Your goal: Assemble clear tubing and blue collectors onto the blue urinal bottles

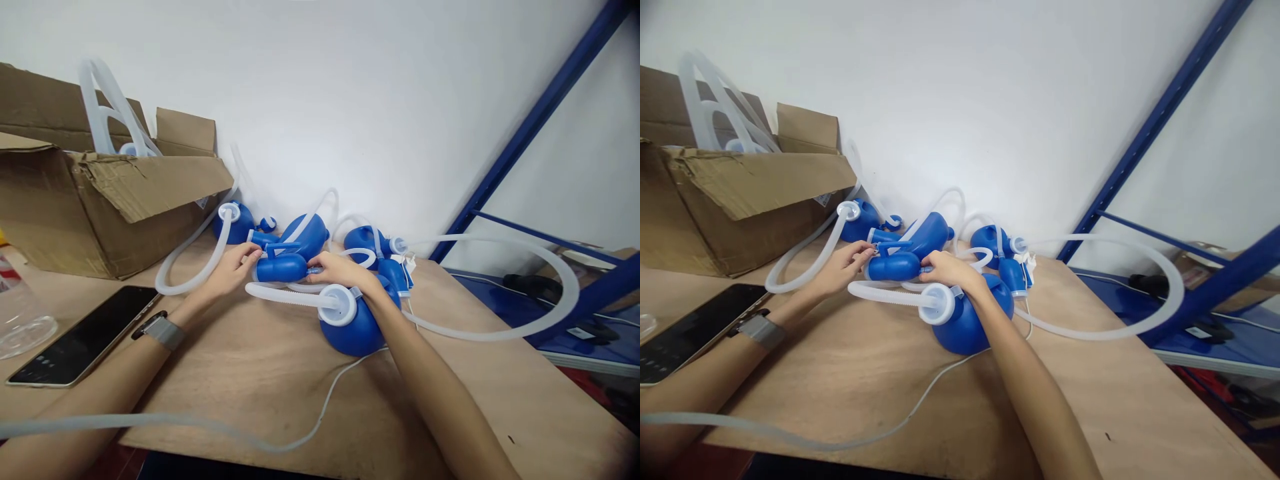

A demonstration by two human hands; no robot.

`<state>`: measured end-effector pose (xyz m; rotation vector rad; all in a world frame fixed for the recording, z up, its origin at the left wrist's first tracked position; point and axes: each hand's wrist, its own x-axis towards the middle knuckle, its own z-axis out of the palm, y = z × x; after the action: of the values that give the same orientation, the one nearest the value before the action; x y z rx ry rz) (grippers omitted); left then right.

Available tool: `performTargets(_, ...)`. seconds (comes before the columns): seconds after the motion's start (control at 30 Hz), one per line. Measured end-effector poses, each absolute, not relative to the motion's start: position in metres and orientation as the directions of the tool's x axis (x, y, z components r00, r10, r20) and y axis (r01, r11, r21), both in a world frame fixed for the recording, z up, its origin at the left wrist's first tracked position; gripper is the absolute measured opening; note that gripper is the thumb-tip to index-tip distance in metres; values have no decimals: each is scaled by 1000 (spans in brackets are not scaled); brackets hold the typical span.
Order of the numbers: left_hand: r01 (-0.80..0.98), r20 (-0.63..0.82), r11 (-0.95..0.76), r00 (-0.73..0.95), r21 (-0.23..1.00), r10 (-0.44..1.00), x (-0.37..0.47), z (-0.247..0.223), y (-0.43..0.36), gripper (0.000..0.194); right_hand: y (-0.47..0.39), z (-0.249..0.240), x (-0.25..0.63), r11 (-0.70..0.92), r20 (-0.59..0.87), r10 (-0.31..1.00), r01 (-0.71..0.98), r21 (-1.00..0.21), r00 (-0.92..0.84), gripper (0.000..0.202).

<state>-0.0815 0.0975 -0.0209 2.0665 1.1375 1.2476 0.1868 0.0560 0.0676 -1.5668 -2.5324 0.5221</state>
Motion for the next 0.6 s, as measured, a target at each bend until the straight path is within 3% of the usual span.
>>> performTargets(0.13, 546, 603, -660, 315, 516, 733, -82, -20, 94, 46, 55, 65, 184, 407, -73, 892, 863, -299, -446, 25)
performTargets(0.2, 559, 616, -676, 335, 480, 713, -83, -21, 95, 46, 55, 64, 183, 416, -80, 888, 864, -283, -453, 21)
performTargets(0.47, 511, 581, -549, 113, 661, 806, -75, -24, 91, 47, 58, 63, 186, 472, -61, 855, 823, -316, -514, 19)
performTargets(0.6, 381, 456, -387, -106, 840, 884, -70, -25, 92, 44, 61, 60, 187, 509, -54, 824, 779, -367, -564, 25)
